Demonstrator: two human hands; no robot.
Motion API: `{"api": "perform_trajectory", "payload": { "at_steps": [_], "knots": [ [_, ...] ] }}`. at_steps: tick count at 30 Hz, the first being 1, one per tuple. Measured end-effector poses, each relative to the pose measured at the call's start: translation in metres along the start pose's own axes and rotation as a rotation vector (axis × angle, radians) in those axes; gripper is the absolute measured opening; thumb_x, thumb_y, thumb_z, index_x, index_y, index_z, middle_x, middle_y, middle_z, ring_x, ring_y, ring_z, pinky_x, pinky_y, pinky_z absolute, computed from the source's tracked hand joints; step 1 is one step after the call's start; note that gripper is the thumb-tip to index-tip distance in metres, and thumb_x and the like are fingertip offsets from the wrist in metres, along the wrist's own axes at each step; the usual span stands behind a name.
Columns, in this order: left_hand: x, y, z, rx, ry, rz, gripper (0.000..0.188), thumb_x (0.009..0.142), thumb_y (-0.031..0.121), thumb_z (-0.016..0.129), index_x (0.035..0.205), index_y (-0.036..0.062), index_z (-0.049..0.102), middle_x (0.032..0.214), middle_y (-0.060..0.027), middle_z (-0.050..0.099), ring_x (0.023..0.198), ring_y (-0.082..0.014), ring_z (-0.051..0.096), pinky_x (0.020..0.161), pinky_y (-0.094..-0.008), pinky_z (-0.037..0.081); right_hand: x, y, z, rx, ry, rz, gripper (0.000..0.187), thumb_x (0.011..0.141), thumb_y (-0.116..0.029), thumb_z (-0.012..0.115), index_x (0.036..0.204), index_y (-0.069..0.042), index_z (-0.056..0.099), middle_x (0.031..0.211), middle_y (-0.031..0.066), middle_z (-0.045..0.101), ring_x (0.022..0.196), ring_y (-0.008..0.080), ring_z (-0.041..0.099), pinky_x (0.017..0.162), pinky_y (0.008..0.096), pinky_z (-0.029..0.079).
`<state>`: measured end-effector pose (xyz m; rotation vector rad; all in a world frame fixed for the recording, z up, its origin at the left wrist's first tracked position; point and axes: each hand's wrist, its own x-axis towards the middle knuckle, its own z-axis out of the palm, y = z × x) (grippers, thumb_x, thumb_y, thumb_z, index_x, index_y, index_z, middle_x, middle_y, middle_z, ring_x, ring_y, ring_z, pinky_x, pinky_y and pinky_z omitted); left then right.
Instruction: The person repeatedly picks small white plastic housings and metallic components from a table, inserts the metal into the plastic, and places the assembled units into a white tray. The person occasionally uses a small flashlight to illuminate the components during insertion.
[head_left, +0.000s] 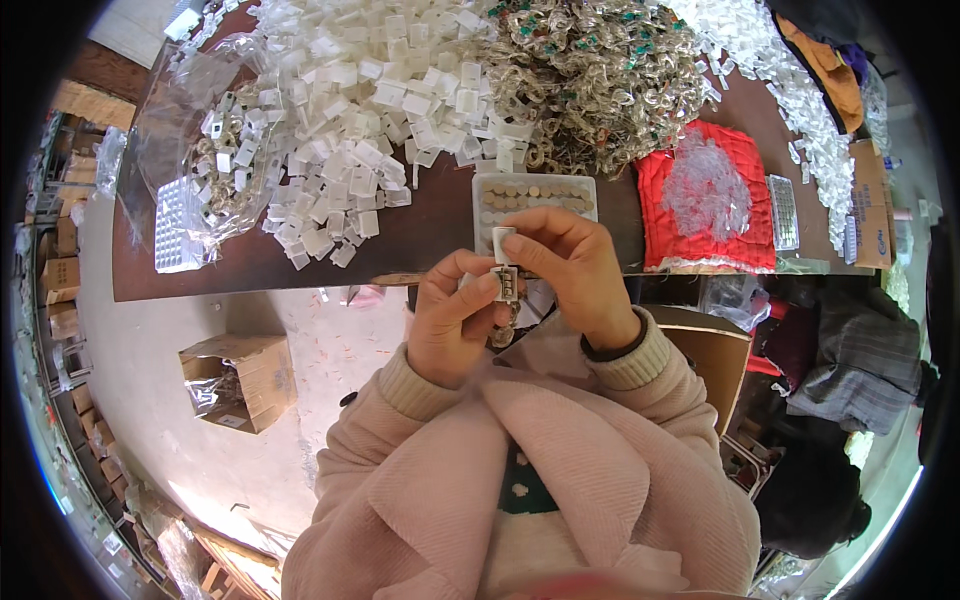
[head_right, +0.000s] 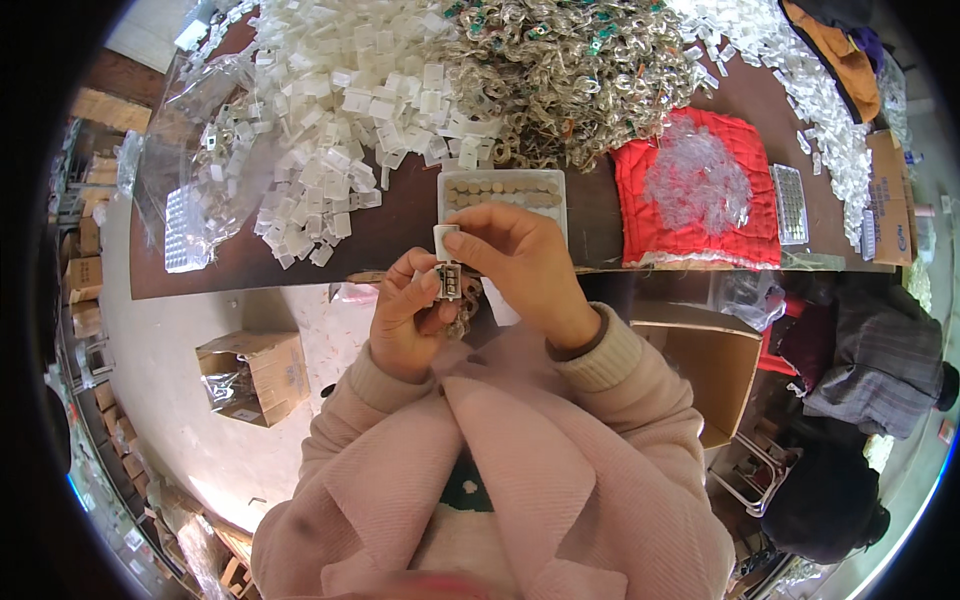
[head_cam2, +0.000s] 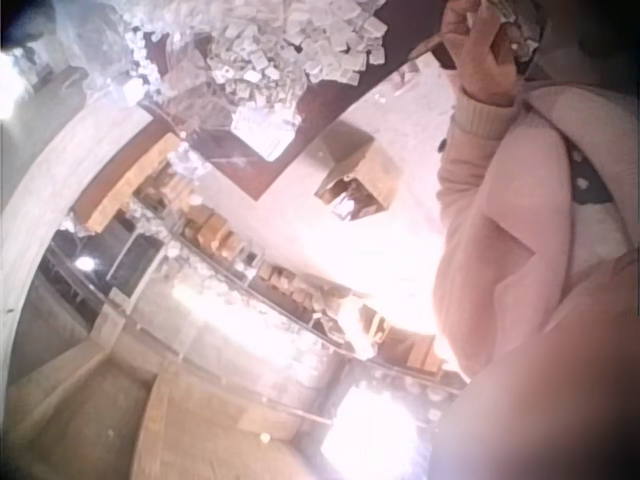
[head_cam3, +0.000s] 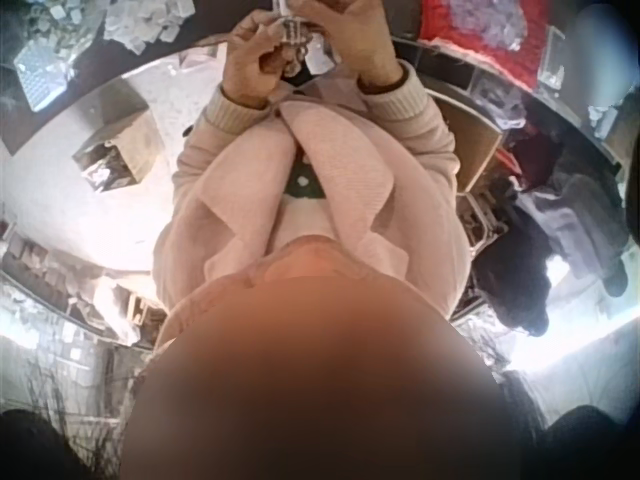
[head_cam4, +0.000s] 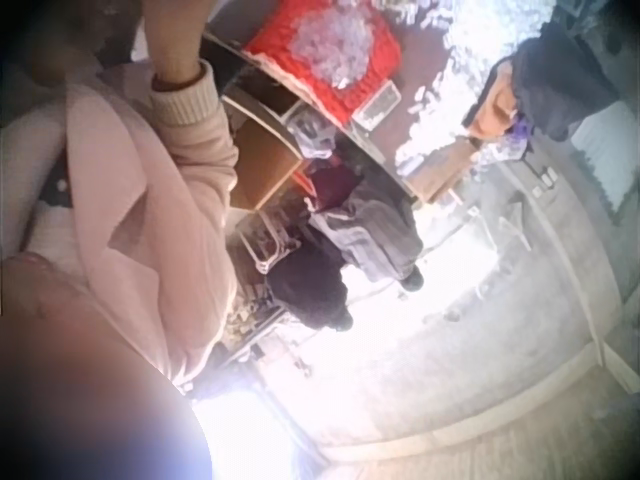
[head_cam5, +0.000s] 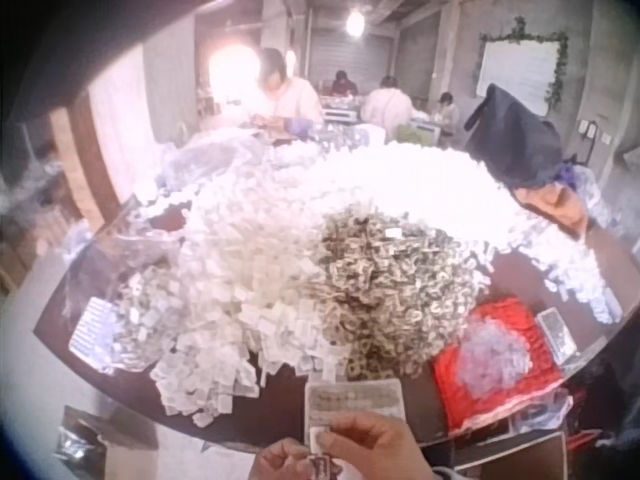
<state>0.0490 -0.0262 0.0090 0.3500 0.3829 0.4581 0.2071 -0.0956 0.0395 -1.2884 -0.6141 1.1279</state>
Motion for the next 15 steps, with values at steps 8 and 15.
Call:
{"api": "perform_trajectory", "payload": {
  "at_steps": [8, 15],
  "knots": [
    [0.001, -0.007, 0.003, -0.156, 0.012, 0.038, 0.019, 0.094, 0.017, 0.068, 0.109, 0.0081, 0.060, 0.091, 0.0002, 0.065, 0.069, -0.0033, 0.057, 0.047, -0.0144, 0.032, 0.001, 0.004, 0.000, -0.269, -0.134, -0.726, 0.028, 0.074, 0.009, 0.076, 0.099, -0.001, 0.073, 0.104, 0.0153, 0.070, 0.093, 0.0242, 0.069, 0.081, 0.0318, 0.054],
    [0.000, -0.014, 0.001, -0.166, 0.089, -0.005, 0.026, 0.100, 0.031, 0.059, 0.120, 0.0141, 0.059, 0.092, 0.0061, 0.058, 0.075, -0.0012, 0.050, 0.062, -0.0159, 0.041, 0.002, 0.002, 0.001, -0.455, -0.121, -0.884, 0.032, 0.071, 0.011, 0.074, 0.100, -0.001, 0.071, 0.106, 0.0140, 0.068, 0.098, 0.0297, 0.066, 0.085, 0.0373, 0.054]
  ]
}}
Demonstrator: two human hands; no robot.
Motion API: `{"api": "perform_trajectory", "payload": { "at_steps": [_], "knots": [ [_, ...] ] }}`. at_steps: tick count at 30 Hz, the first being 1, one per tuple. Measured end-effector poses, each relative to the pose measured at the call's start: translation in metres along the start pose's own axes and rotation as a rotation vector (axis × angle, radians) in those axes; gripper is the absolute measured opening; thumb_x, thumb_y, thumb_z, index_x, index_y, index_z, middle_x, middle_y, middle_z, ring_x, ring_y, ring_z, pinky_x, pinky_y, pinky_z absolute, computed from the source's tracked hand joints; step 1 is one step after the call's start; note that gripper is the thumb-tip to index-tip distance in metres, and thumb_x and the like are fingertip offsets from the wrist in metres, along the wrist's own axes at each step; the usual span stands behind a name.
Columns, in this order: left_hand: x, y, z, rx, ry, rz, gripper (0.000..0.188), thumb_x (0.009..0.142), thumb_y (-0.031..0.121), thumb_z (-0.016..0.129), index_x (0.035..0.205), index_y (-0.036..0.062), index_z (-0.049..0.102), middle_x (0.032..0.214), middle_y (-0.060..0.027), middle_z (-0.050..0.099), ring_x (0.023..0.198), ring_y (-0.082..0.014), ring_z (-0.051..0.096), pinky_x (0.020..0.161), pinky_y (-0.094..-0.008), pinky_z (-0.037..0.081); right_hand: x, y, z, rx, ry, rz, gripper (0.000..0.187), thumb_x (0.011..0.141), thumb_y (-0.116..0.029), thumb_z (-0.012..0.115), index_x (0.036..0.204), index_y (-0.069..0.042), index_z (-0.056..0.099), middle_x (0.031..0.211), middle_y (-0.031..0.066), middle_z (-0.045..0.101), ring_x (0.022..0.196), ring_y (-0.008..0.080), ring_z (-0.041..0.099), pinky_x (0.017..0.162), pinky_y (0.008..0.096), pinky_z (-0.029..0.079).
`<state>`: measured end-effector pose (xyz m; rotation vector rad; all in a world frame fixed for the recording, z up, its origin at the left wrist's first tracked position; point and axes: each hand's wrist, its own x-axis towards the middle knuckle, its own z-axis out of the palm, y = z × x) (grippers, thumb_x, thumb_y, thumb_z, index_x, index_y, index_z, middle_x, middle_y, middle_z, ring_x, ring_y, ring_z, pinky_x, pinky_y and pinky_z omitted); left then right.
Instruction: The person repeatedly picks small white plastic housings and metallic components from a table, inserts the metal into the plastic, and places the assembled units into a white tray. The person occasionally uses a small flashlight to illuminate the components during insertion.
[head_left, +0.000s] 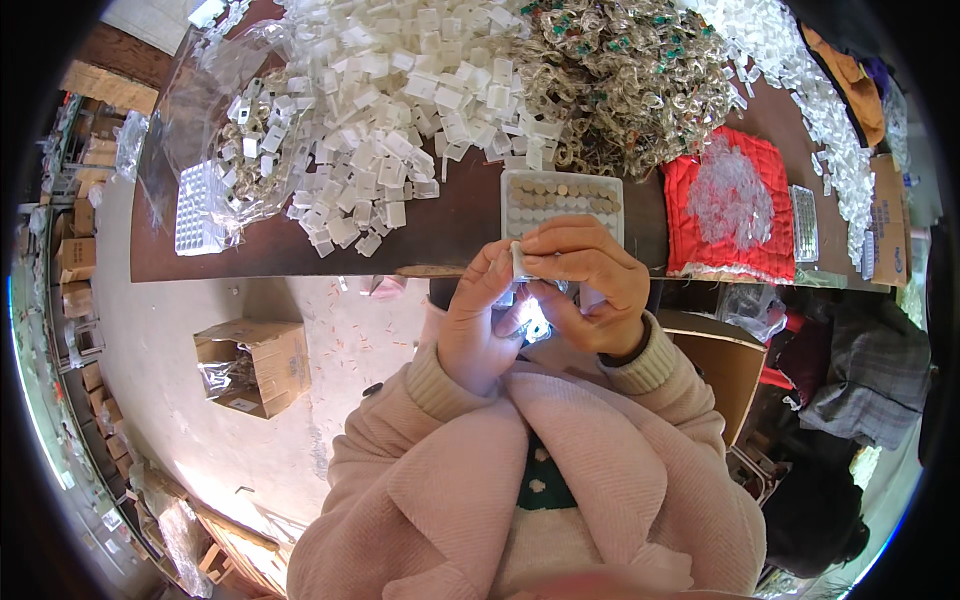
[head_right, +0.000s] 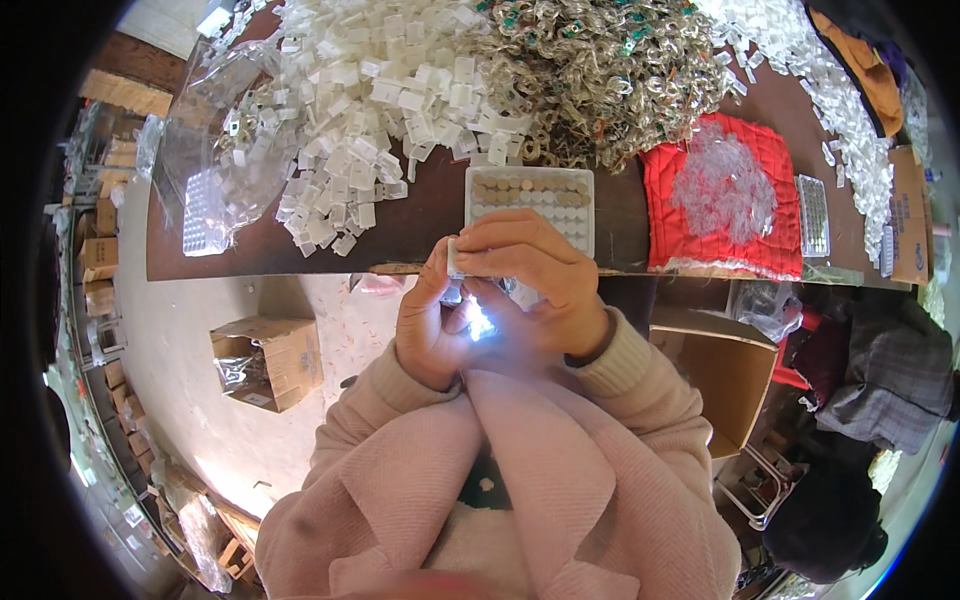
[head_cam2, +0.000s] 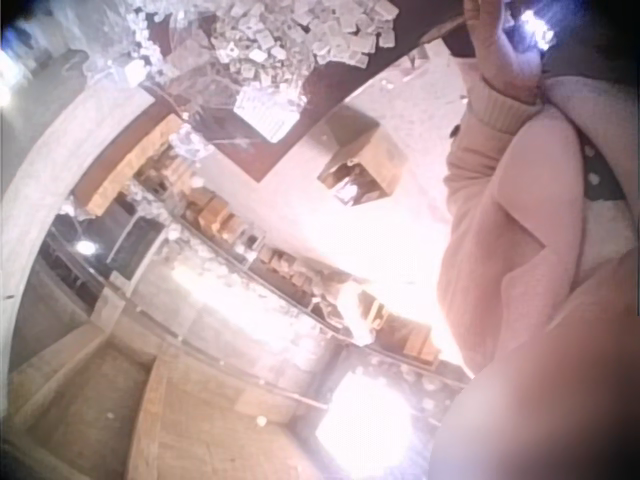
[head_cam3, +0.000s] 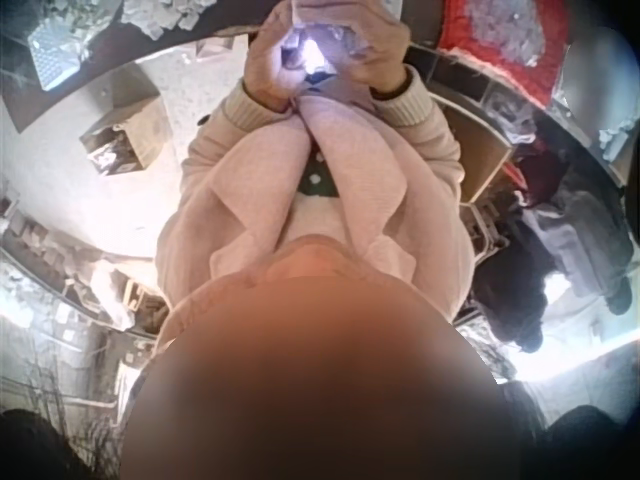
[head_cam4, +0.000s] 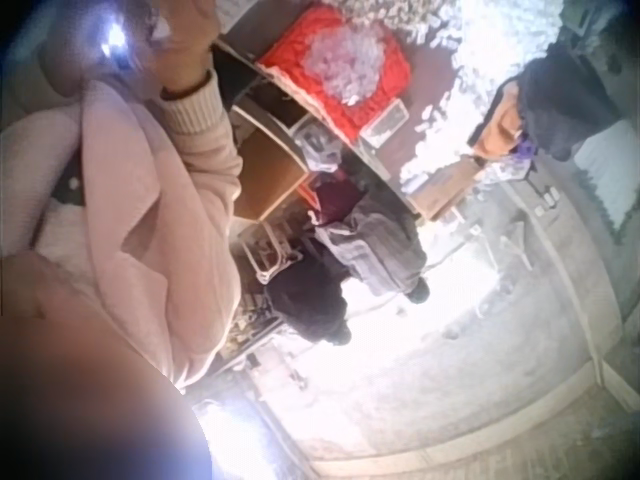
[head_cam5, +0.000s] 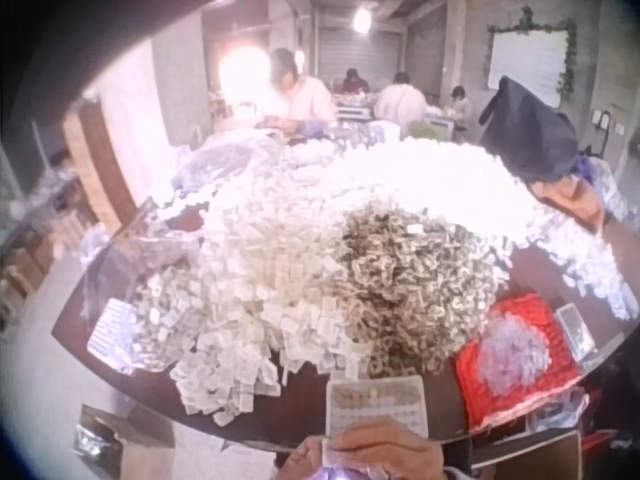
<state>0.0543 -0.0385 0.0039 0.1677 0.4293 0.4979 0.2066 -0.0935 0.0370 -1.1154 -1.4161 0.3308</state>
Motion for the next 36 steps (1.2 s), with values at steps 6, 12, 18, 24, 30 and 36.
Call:
{"api": "perform_trajectory", "payload": {
  "at_steps": [6, 12, 18, 24, 30, 36],
  "knots": [
    [0.003, -0.012, -0.025, -0.173, -0.147, -0.085, 0.035, 0.101, 0.036, 0.056, 0.130, 0.0147, 0.056, 0.117, -0.0035, 0.063, 0.108, -0.0164, 0.060, 0.092, -0.0320, 0.052, -0.002, -0.002, 0.010, 0.015, 0.137, -0.020, 0.026, 0.073, 0.012, 0.070, 0.095, -0.001, 0.067, 0.102, 0.0133, 0.067, 0.097, 0.0308, 0.065, 0.083, 0.0388, 0.054],
    [0.003, -0.014, -0.032, -0.084, -0.266, 0.030, 0.039, 0.101, 0.041, 0.056, 0.129, 0.0142, 0.054, 0.120, -0.0010, 0.061, 0.114, -0.0142, 0.056, 0.098, -0.0330, 0.048, -0.005, 0.000, 0.005, -0.050, 0.075, -0.102, 0.028, 0.074, 0.010, 0.070, 0.100, 0.000, 0.067, 0.107, 0.0171, 0.067, 0.097, 0.0332, 0.066, 0.084, 0.0397, 0.054],
    [0.005, -0.027, -0.004, 0.206, 0.023, -0.025, 0.035, 0.105, 0.039, 0.047, 0.126, 0.0106, 0.054, 0.116, -0.0040, 0.063, 0.109, -0.0141, 0.060, 0.095, -0.0321, 0.050, -0.035, -0.006, -0.030, -0.271, -0.002, -0.085, 0.034, 0.077, -0.003, 0.072, 0.111, -0.001, 0.069, 0.118, 0.0184, 0.066, 0.101, 0.0354, 0.065, 0.088, 0.0427, 0.052],
    [0.009, -0.031, 0.014, 0.199, -0.021, -0.011, 0.012, 0.094, 0.014, 0.068, 0.102, 0.0095, 0.061, 0.097, -0.0080, 0.069, 0.066, -0.0080, 0.047, 0.059, -0.0183, 0.040, -0.061, 0.008, -0.098, -0.778, 0.347, 0.274, 0.022, 0.085, 0.006, 0.067, 0.104, -0.003, 0.074, 0.094, 0.0141, 0.073, 0.082, 0.0257, 0.070, 0.074, 0.0334, 0.055],
    [0.014, -0.034, 0.015, 0.223, -0.034, -0.035, 0.012, 0.094, 0.012, 0.068, 0.102, 0.0090, 0.061, 0.100, -0.0096, 0.070, 0.082, -0.0133, 0.063, 0.072, -0.0264, 0.052, -0.063, 0.041, -0.134, -0.848, 0.278, 0.382, 0.020, 0.086, 0.002, 0.068, 0.104, -0.004, 0.072, 0.092, 0.0153, 0.066, 0.079, 0.0311, 0.066, 0.069, 0.0350, 0.053],
    [0.011, -0.032, 0.015, 0.277, 0.017, -0.014, 0.011, 0.095, 0.014, 0.067, 0.103, 0.0100, 0.060, 0.101, -0.0107, 0.068, 0.068, -0.0075, 0.048, 0.048, -0.0158, 0.033, -0.066, 0.050, -0.139, -0.978, 0.230, 0.389, 0.012, 0.087, 0.002, 0.065, 0.099, -0.001, 0.065, 0.092, 0.0167, 0.066, 0.077, 0.0337, 0.065, 0.066, 0.0382, 0.053]
  ]
}}
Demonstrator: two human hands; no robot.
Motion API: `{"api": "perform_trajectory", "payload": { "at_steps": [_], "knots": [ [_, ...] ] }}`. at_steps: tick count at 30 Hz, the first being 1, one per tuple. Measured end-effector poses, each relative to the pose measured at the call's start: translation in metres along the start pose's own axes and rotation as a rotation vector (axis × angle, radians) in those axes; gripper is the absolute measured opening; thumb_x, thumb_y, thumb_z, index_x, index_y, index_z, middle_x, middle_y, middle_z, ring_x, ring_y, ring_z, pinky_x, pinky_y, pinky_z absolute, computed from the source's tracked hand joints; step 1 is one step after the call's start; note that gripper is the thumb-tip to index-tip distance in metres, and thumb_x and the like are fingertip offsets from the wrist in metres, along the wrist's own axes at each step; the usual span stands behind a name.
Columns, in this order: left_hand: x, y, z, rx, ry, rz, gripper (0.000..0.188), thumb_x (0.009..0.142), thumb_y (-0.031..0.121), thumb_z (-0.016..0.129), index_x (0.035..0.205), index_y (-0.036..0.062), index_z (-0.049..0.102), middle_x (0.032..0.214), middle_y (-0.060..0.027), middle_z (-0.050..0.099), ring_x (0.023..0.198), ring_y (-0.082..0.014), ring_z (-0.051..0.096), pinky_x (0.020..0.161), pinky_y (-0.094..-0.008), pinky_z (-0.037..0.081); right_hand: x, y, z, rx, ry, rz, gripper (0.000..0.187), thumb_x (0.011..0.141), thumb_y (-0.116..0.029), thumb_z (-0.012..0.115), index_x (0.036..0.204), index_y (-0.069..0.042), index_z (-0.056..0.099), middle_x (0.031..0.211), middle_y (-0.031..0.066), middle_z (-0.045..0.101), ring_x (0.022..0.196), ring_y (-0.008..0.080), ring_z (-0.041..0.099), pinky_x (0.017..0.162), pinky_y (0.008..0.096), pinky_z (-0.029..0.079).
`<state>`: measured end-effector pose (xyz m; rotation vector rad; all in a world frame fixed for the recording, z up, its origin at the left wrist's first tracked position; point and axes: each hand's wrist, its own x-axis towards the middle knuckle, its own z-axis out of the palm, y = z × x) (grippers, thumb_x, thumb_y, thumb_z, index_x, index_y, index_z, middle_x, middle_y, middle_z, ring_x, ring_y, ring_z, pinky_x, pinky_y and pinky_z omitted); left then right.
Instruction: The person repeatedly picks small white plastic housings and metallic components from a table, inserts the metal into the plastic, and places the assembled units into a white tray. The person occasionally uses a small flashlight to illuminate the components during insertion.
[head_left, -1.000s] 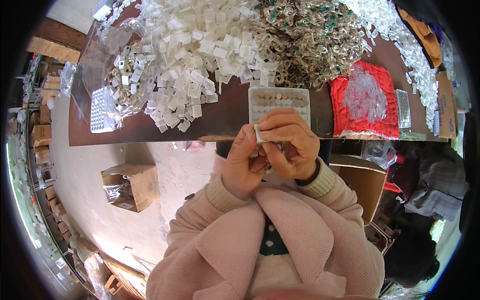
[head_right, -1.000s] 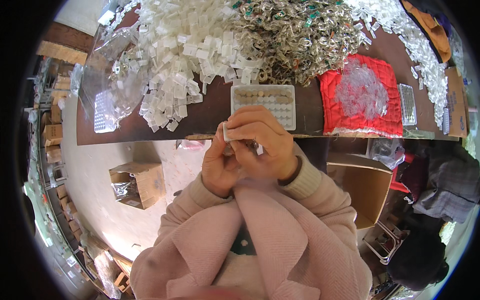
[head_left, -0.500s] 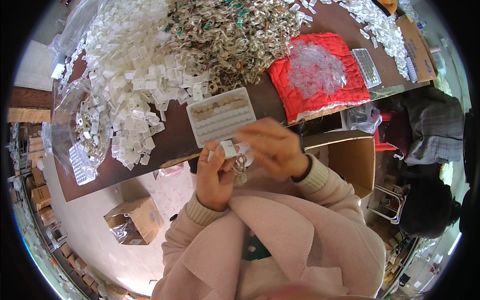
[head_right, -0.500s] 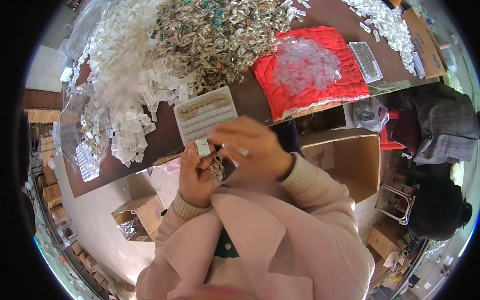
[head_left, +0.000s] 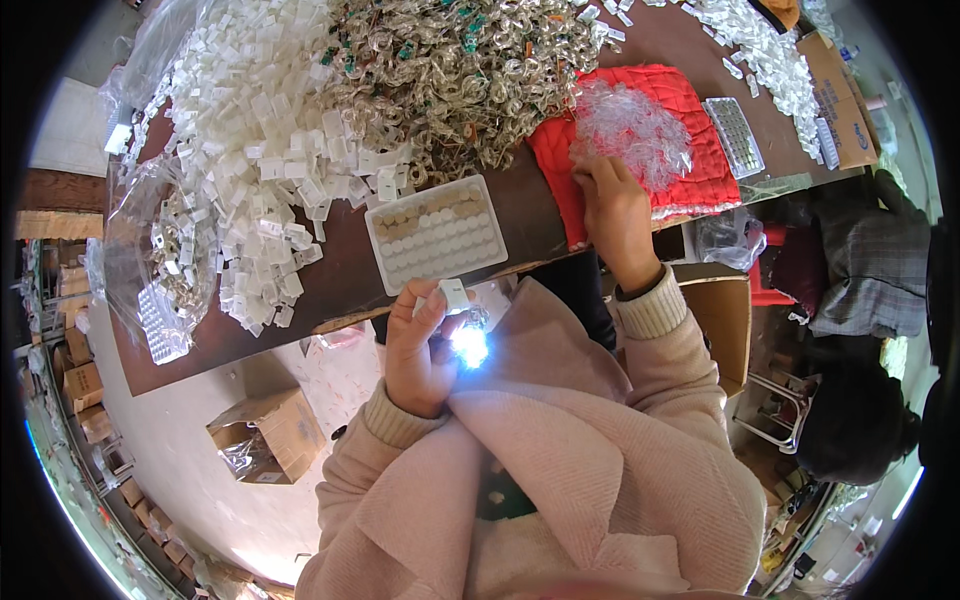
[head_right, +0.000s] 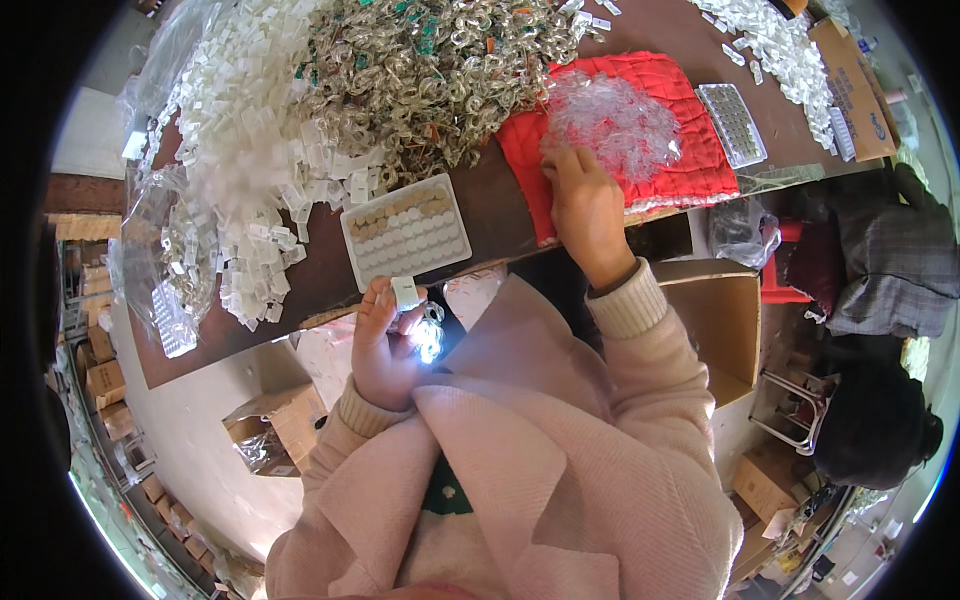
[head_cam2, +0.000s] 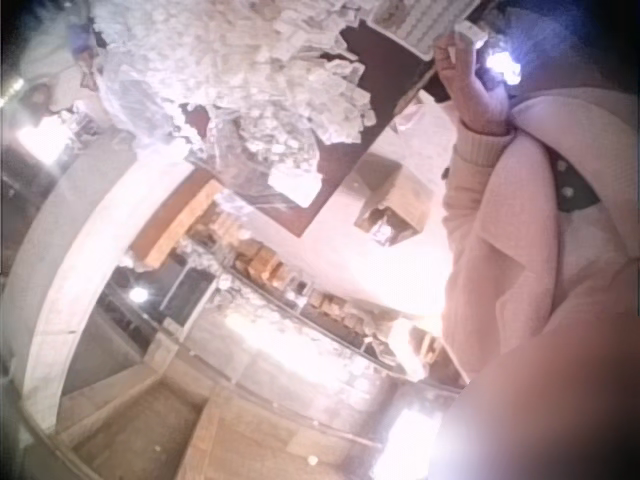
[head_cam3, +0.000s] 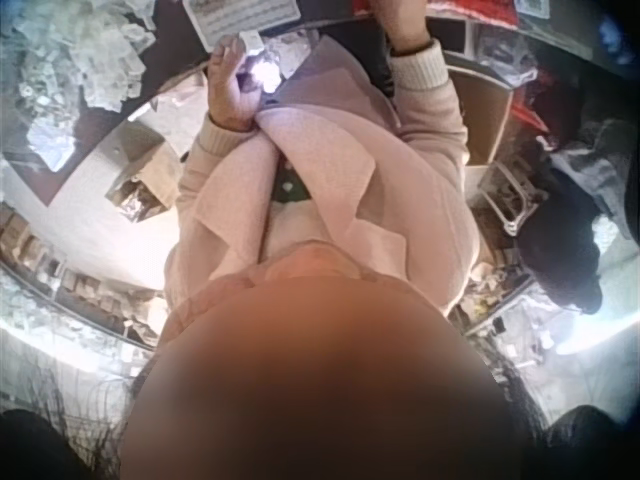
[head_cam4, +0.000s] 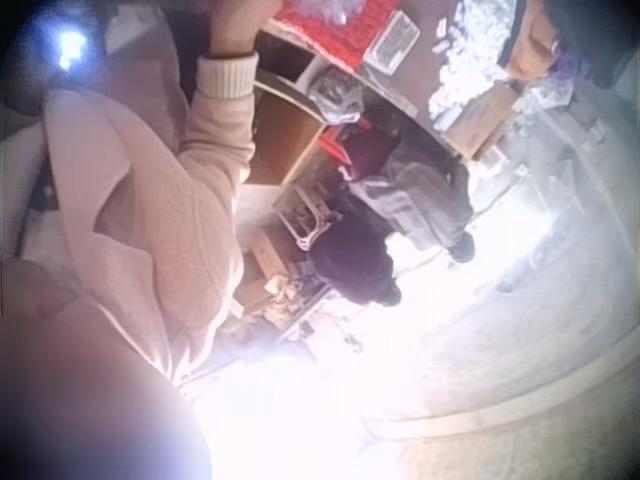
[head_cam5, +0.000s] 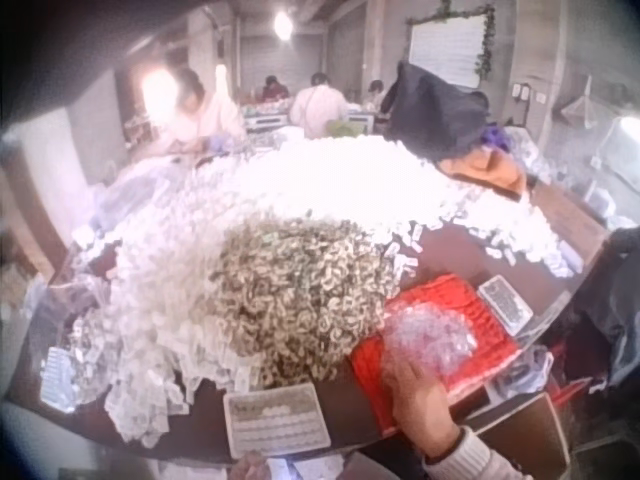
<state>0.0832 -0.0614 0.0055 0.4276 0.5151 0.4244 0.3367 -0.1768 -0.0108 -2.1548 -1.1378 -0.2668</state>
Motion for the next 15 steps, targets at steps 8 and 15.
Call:
{"api": "perform_trajectory", "payload": {
  "at_steps": [8, 15],
  "knots": [
    [0.001, 0.004, 0.008, 0.005, 0.023, -0.010, 0.011, 0.095, 0.011, 0.066, 0.104, 0.0119, 0.059, 0.097, -0.0054, 0.066, 0.067, -0.0056, 0.047, 0.046, -0.0157, 0.029, 0.005, -0.022, -0.021, 0.363, 0.112, 0.158, 0.017, 0.093, 0.010, 0.055, 0.101, -0.001, 0.065, 0.084, 0.0064, 0.062, 0.066, 0.0117, 0.058, 0.059, 0.0250, 0.046],
    [0.000, 0.014, 0.012, -0.080, -0.162, 0.001, 0.020, 0.095, 0.012, 0.066, 0.113, 0.0061, 0.059, 0.102, -0.0068, 0.068, 0.092, -0.0125, 0.067, 0.057, -0.0158, 0.045, -0.009, -0.113, -0.019, 0.549, -0.147, -0.370, 0.031, 0.079, 0.007, 0.064, 0.110, 0.003, 0.064, 0.096, 0.0174, 0.066, 0.084, 0.0327, 0.067, 0.070, 0.0365, 0.056]
  ]
}}
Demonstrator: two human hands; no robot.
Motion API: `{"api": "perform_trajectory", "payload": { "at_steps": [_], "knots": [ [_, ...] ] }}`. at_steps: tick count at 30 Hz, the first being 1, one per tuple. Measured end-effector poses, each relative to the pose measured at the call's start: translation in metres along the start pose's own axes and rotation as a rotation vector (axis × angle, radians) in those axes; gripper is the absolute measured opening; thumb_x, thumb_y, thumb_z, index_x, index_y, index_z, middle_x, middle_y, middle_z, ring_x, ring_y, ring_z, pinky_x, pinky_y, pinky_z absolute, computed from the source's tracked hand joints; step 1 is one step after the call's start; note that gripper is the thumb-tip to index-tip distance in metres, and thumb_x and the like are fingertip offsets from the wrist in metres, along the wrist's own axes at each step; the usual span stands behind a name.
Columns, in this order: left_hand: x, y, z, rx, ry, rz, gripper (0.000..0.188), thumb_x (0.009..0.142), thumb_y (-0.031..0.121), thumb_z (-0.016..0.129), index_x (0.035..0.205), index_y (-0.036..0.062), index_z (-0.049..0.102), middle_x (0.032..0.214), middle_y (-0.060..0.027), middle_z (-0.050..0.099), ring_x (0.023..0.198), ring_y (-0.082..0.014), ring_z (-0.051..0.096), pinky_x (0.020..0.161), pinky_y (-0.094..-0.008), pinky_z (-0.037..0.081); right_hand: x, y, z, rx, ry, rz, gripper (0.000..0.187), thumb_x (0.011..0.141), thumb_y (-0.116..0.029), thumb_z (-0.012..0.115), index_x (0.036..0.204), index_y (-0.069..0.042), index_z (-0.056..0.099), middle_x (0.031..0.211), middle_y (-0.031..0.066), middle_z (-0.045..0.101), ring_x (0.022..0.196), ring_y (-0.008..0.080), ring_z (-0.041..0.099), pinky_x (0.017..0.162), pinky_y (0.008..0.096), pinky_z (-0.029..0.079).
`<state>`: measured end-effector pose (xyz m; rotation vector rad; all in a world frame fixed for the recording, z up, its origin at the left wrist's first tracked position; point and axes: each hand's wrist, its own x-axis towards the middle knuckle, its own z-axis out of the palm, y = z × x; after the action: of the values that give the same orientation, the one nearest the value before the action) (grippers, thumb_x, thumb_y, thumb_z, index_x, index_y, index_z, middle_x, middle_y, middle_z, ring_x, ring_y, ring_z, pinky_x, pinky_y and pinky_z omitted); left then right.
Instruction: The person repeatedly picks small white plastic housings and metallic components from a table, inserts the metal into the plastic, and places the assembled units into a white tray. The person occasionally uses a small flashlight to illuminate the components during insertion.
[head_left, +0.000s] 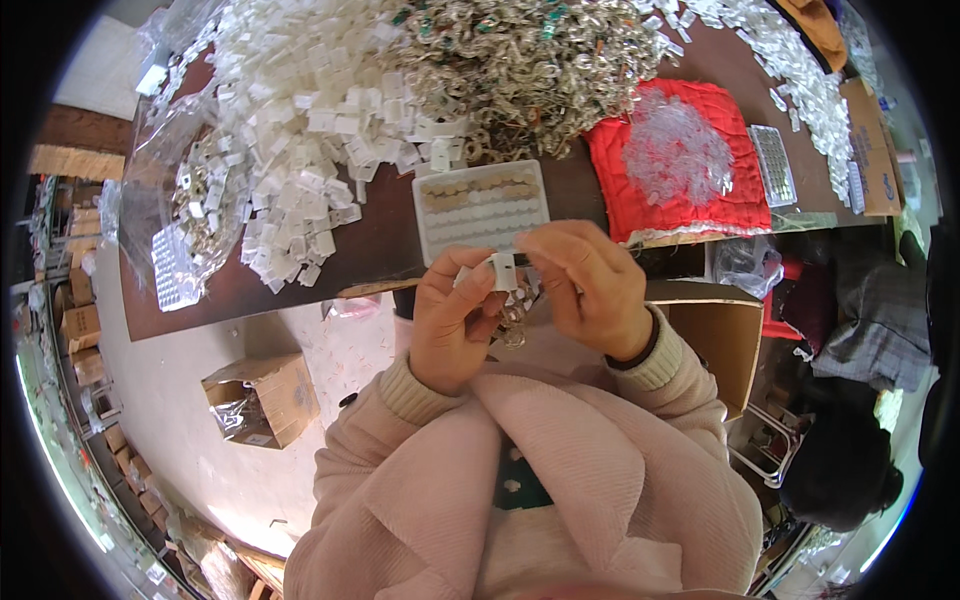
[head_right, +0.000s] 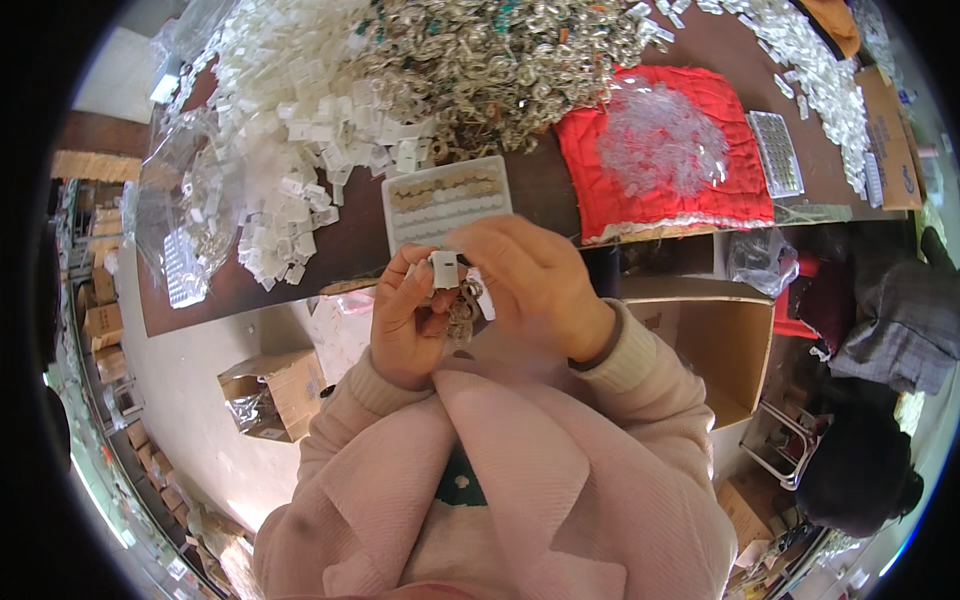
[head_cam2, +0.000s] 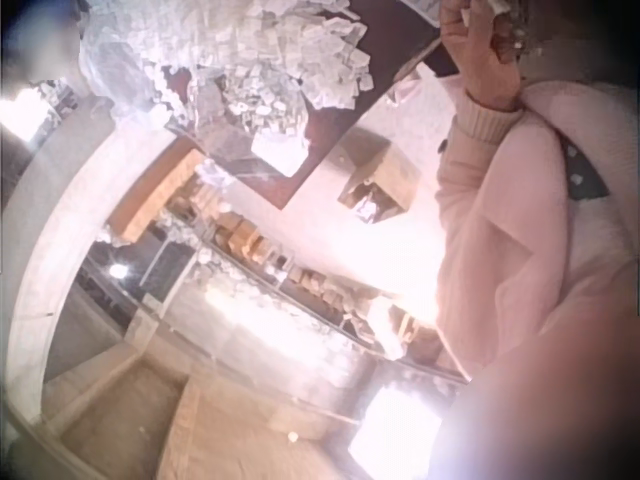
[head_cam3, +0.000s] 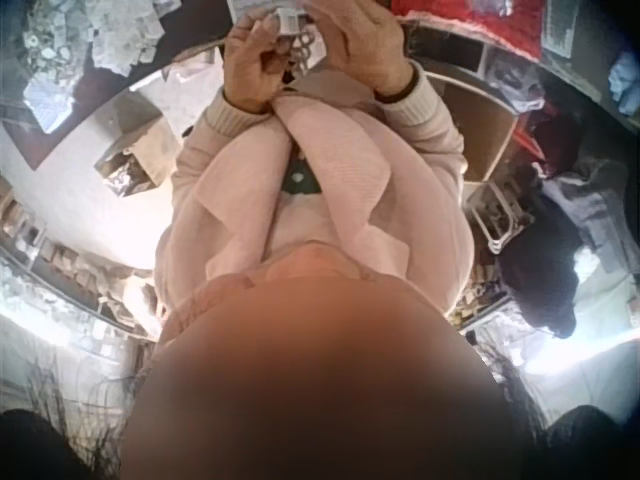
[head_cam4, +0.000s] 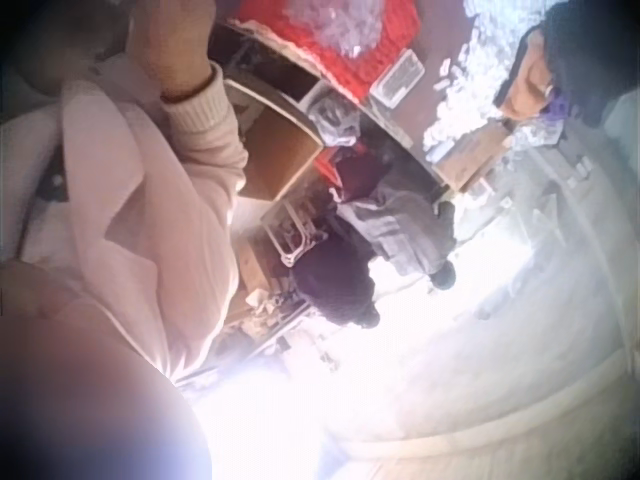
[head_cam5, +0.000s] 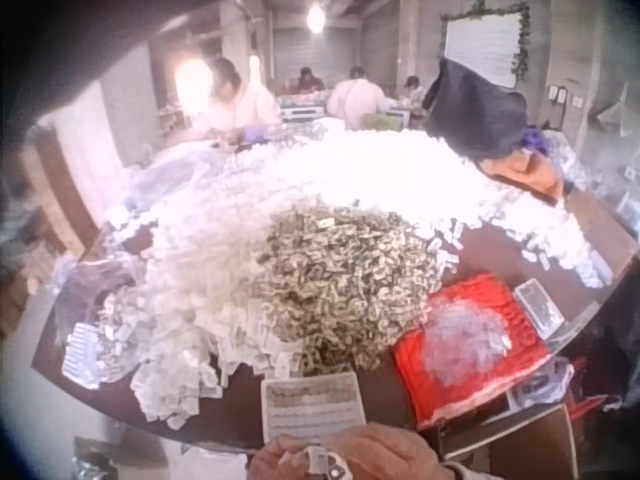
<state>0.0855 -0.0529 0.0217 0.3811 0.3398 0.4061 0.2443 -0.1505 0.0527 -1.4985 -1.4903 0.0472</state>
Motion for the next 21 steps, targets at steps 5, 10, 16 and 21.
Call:
{"api": "perform_trajectory", "payload": {
  "at_steps": [5, 10, 16, 21],
  "knots": [
    [-0.008, 0.009, -0.004, -0.003, 0.063, 0.033, 0.017, 0.095, 0.012, 0.067, 0.109, 0.0045, 0.061, 0.102, -0.0035, 0.066, 0.084, -0.0055, 0.062, 0.055, -0.0152, 0.040, 0.012, -0.006, 0.012, -0.046, -0.070, -0.171, 0.037, 0.072, -0.004, 0.072, 0.107, 0.002, 0.062, 0.092, 0.0154, 0.066, 0.076, 0.0311, 0.067, 0.066, 0.0369, 0.055],
    [-0.008, 0.018, -0.007, 0.008, 0.037, 0.005, 0.015, 0.093, 0.007, 0.068, 0.106, 0.0027, 0.062, 0.094, -0.0040, 0.067, 0.077, -0.0062, 0.062, 0.062, -0.0175, 0.047, 0.016, -0.006, 0.011, -0.049, -0.209, -0.199, 0.039, 0.071, -0.008, 0.071, 0.108, -0.001, 0.061, 0.094, 0.0105, 0.066, 0.075, 0.0279, 0.066, 0.063, 0.0357, 0.054],
    [-0.010, 0.024, -0.012, 0.184, 0.118, 0.119, 0.014, 0.092, 0.004, 0.070, 0.103, 0.0024, 0.063, 0.084, -0.0029, 0.065, 0.063, -0.0036, 0.053, 0.053, -0.0171, 0.038, 0.013, -0.015, 0.025, -0.061, -0.192, -0.054, 0.029, 0.079, -0.003, 0.068, 0.107, -0.003, 0.061, 0.095, 0.0109, 0.065, 0.077, 0.0304, 0.065, 0.066, 0.0360, 0.054],
    [-0.012, 0.021, -0.019, 0.263, 0.120, 0.179, 0.013, 0.091, 0.003, 0.070, 0.103, 0.0028, 0.063, 0.079, 0.0007, 0.062, 0.059, -0.0019, 0.047, 0.050, -0.0177, 0.034, 0.011, -0.020, 0.025, 0.032, -0.200, 0.141, 0.021, 0.084, 0.006, 0.065, 0.103, -0.001, 0.060, 0.093, 0.0147, 0.065, 0.078, 0.0356, 0.066, 0.067, 0.0394, 0.054]
  ]
}}
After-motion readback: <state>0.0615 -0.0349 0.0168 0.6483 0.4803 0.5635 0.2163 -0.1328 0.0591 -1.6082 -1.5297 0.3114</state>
